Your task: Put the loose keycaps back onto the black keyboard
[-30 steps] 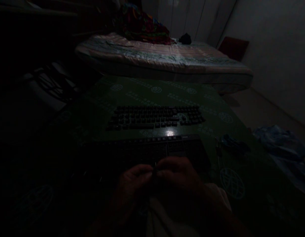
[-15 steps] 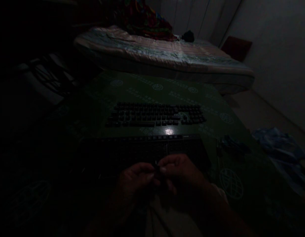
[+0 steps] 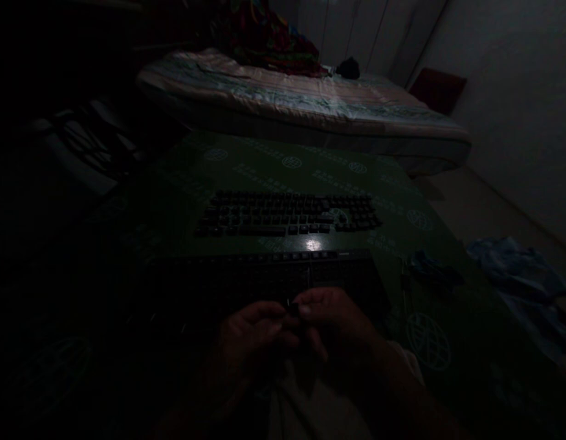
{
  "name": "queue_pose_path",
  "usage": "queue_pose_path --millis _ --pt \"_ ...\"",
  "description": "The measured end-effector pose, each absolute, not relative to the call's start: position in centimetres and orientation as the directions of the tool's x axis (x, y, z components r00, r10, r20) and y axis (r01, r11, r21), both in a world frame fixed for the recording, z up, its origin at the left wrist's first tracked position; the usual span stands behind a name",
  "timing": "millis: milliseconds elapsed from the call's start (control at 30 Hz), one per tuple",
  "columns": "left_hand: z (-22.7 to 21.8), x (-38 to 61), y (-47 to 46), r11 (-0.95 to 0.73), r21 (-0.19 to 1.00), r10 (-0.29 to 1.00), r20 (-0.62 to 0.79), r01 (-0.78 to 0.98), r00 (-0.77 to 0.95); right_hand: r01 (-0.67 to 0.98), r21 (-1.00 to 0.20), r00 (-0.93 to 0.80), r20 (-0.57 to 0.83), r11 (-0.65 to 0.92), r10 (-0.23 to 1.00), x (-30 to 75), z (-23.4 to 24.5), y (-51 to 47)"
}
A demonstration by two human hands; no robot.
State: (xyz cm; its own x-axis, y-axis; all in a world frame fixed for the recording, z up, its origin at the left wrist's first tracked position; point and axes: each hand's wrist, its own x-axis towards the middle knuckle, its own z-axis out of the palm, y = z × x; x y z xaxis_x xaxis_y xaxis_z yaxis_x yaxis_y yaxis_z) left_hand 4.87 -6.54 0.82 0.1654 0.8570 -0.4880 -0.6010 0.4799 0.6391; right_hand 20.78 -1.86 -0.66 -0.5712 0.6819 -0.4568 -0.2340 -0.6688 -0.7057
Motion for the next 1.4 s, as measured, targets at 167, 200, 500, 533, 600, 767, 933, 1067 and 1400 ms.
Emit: queue_pose_path --millis 167,200,500,533,600,767,933,1067,1400 --pt "0.8 4.8 -6.4 0.472 0.628 0.864 -0.468 -0.619 0.185 -0.283 -0.671 -0.555 -0.468 -0.685 0.688 20.4 -0.3 -2.1" --pt "0.7 4.8 -6.4 0.468 0.624 0.866 -0.464 -0.626 0.185 -0.297 -0.662 -0.549 -0.471 -0.688 0.691 20.3 -0.2 -2.2" --pt "0.9 4.7 -6.6 0.461 0.658 0.864 -0.486 -0.595 0.131 -0.24 -0.764 -0.443 -0.463 -0.599 0.768 21.2 0.4 -1.6" --pt "0.9 4.6 -6.6 0.46 0.671 0.864 -0.489 -0.582 0.12 -0.199 -0.81 -0.394 -0.45 -0.552 0.801 21.9 0.6 -1.1" --pt "0.8 4.6 -6.5 0.466 0.689 0.862 -0.496 -0.555 0.107 -0.086 -0.901 -0.254 -0.394 -0.426 0.883 23.7 1.3 0.1" --pt "0.4 4.6 -6.4 0.51 0.699 0.845 -0.515 -0.502 0.142 0.329 -0.943 -0.022 -0.062 -0.051 0.998 27.8 2.0 4.2" --pt "0.4 4.6 -6.6 0.519 0.71 0.85 -0.485 -0.476 0.204 0.51 -0.783 -0.299 0.226 0.355 0.927 28.9 0.1 7.4" --pt "0.2 4.5 -6.7 0.527 0.723 0.847 -0.49 -0.446 0.207 0.478 -0.77 -0.377 0.254 0.422 0.891 28.3 -1.0 8.2" --pt "-0.3 4.6 -6.8 0.553 0.694 0.832 -0.494 -0.461 0.253 0.527 -0.739 -0.449 0.177 0.42 0.876 27.5 -1.4 8.6"
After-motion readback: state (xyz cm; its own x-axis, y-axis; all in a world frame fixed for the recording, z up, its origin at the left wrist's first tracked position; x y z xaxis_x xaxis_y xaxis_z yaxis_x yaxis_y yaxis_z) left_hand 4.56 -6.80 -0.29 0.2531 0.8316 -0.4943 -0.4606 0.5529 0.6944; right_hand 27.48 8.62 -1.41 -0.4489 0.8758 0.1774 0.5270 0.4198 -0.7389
